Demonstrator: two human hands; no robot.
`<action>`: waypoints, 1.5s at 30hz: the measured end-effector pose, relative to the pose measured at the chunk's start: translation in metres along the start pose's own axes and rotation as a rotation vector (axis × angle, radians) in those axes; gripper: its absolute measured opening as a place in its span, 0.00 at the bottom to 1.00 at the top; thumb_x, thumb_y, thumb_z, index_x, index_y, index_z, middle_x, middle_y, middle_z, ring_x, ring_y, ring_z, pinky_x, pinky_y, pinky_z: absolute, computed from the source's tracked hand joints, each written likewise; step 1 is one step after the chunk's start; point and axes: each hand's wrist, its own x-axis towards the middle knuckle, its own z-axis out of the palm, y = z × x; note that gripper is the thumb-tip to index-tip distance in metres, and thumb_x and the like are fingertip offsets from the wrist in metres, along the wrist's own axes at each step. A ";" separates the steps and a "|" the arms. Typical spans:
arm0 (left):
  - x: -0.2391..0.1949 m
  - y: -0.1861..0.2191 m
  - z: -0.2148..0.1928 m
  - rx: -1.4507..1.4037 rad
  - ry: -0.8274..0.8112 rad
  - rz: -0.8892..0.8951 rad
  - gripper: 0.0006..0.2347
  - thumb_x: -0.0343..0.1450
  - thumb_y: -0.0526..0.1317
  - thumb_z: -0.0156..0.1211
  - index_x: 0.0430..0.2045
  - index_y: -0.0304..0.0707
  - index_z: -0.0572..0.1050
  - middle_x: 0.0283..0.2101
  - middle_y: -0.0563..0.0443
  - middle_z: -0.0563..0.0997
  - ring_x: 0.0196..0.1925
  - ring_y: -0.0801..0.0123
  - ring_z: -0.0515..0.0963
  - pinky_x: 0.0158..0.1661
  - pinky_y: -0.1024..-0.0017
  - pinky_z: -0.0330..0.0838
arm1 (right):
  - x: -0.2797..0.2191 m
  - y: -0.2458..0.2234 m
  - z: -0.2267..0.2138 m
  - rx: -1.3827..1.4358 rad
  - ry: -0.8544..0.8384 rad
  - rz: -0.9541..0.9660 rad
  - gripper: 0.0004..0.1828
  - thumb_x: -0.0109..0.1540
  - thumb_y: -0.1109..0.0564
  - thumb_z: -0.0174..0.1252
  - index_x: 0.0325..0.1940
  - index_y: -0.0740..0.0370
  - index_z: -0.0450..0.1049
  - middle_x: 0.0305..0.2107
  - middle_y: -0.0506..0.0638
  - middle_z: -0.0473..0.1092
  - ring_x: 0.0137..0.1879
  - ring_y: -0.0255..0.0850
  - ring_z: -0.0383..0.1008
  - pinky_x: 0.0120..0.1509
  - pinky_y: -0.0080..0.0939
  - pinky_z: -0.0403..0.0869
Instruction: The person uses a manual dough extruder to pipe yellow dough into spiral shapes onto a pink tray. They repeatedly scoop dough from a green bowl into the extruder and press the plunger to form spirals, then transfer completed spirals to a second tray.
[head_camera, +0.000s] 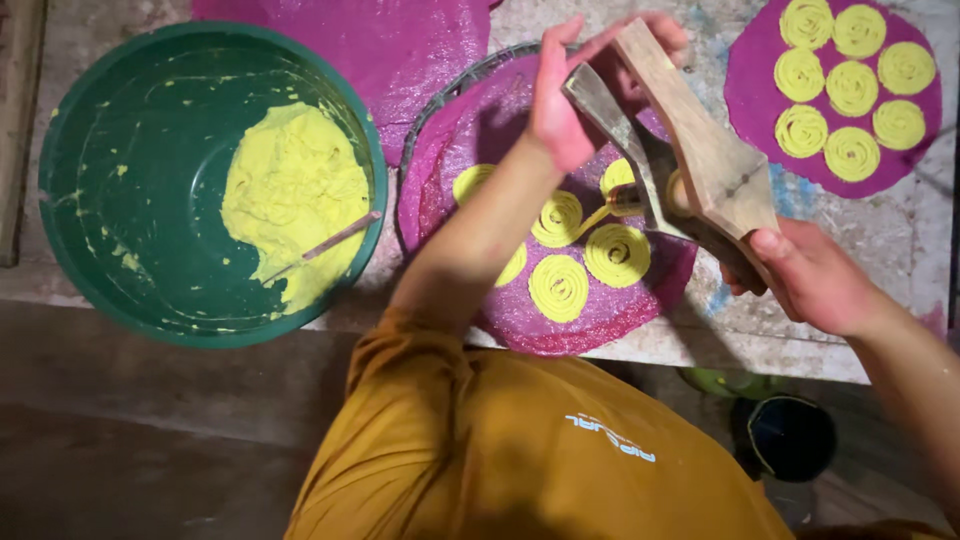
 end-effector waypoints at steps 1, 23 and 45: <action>-0.008 0.001 -0.008 0.147 0.083 -0.114 0.25 0.73 0.56 0.36 0.48 0.36 0.75 0.46 0.51 0.80 0.43 0.66 0.76 0.53 0.65 0.72 | -0.002 0.003 -0.001 0.042 -0.026 -0.009 0.36 0.67 0.30 0.42 0.44 0.67 0.75 0.30 0.53 0.76 0.35 0.40 0.76 0.41 0.42 0.74; -0.074 -0.026 -0.115 1.284 0.404 -0.379 0.16 0.70 0.33 0.63 0.53 0.35 0.77 0.42 0.47 0.88 0.44 0.69 0.86 0.45 0.72 0.79 | 0.037 0.080 0.024 0.350 0.123 -0.251 0.39 0.72 0.29 0.40 0.47 0.71 0.74 0.31 0.54 0.75 0.37 0.41 0.76 0.44 0.41 0.74; -0.129 0.007 -0.044 2.290 0.021 0.236 0.07 0.65 0.31 0.61 0.32 0.43 0.82 0.33 0.51 0.84 0.36 0.57 0.79 0.36 0.59 0.75 | -0.050 0.110 0.094 0.778 0.407 -0.413 0.49 0.66 0.18 0.45 0.68 0.65 0.63 0.49 0.54 0.69 0.50 0.47 0.71 0.54 0.52 0.71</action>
